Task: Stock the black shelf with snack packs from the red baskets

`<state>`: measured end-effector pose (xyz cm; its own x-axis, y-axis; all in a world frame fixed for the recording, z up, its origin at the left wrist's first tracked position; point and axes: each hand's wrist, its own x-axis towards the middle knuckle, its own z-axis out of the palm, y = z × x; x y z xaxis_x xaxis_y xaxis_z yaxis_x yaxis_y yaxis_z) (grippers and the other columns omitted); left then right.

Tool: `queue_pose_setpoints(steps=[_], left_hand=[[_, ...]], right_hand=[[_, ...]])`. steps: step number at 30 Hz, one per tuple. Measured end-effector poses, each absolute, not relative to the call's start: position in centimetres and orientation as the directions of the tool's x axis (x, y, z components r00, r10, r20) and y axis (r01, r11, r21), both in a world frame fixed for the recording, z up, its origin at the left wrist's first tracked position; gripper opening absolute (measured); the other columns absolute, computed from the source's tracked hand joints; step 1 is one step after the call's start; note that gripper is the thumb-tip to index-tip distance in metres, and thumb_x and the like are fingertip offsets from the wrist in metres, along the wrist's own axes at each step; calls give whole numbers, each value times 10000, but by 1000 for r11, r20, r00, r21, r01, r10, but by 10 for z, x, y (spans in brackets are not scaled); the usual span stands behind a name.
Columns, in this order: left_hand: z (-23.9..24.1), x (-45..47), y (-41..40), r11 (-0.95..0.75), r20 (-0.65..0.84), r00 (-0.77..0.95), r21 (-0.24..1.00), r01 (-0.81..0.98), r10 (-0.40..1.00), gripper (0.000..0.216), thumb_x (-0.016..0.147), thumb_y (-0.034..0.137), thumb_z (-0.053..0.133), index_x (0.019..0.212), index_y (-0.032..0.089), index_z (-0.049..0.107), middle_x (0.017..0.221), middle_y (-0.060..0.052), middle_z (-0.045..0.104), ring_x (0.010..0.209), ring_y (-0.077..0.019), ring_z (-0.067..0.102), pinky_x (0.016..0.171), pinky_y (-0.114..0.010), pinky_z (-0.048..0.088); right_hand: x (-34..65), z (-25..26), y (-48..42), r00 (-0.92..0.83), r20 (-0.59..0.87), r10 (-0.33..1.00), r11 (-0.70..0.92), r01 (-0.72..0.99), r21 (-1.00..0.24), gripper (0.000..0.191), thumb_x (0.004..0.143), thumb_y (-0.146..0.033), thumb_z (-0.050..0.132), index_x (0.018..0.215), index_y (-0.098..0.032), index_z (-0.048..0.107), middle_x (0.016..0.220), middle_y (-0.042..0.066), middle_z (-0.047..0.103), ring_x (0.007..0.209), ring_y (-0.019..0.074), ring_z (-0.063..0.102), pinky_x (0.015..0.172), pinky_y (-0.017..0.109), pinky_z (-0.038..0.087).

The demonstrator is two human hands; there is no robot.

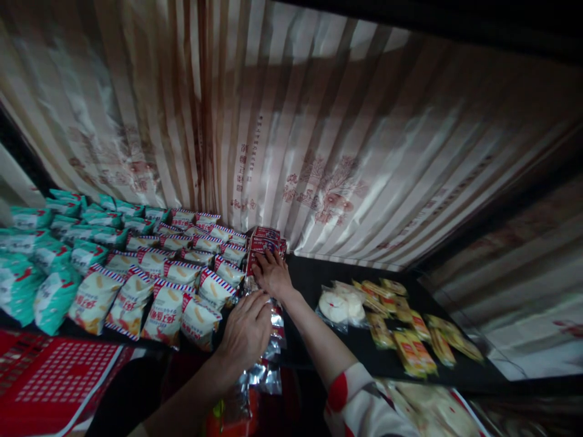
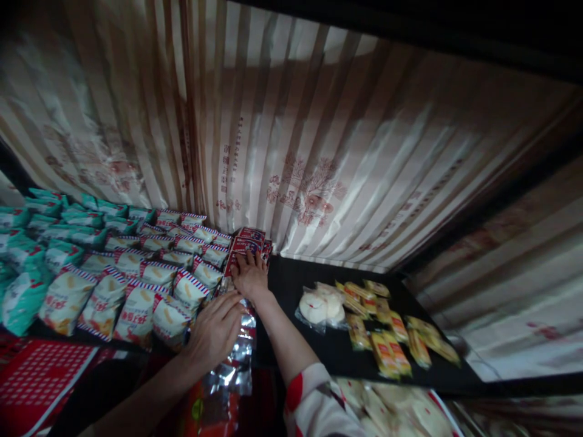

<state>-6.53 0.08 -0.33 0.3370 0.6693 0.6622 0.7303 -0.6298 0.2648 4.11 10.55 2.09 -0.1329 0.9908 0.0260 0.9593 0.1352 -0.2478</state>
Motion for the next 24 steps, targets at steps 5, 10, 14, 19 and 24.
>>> queue_pose_setpoints(steps=[5,10,14,19,24], left_hand=[[-1,-64,3,-601,604,363,249,760,709,195,824,122,442,912,138,615,1056,-98,622,1002,-239,564,870,-393,481],[-7,-69,0,-591,594,367,238,770,716,224,811,111,448,955,131,619,1076,-109,622,1056,-252,549,915,-406,470],[-2,-75,-6,-619,636,351,259,742,687,271,826,102,420,1015,125,612,1082,-109,633,1091,-241,537,943,-393,466],[1,-91,-42,-674,735,242,369,640,633,293,821,46,378,990,134,601,996,-87,657,989,-179,581,893,-335,492],[-28,-109,-102,-705,765,197,416,575,613,273,814,47,382,948,160,591,895,-70,671,881,-153,621,817,-289,519]], right_hand=[[43,20,108,-143,31,989,145,940,-309,476,907,-461,341,1335,-274,433,1452,74,344,1367,293,173,1049,480,209],[45,17,110,-103,209,972,180,902,-393,430,894,-450,400,1225,-229,561,1419,103,390,1356,288,216,1062,502,202],[55,18,103,-39,432,901,275,821,-500,412,885,-413,414,1143,-165,617,1358,122,459,1320,251,306,1077,441,243],[81,11,66,188,546,817,302,667,-682,393,874,-394,390,1082,-146,612,1220,130,559,1172,217,474,1020,403,345],[100,-19,-1,446,437,781,217,462,-860,383,855,-435,410,1080,-162,556,1068,102,606,1002,198,562,932,384,416]])
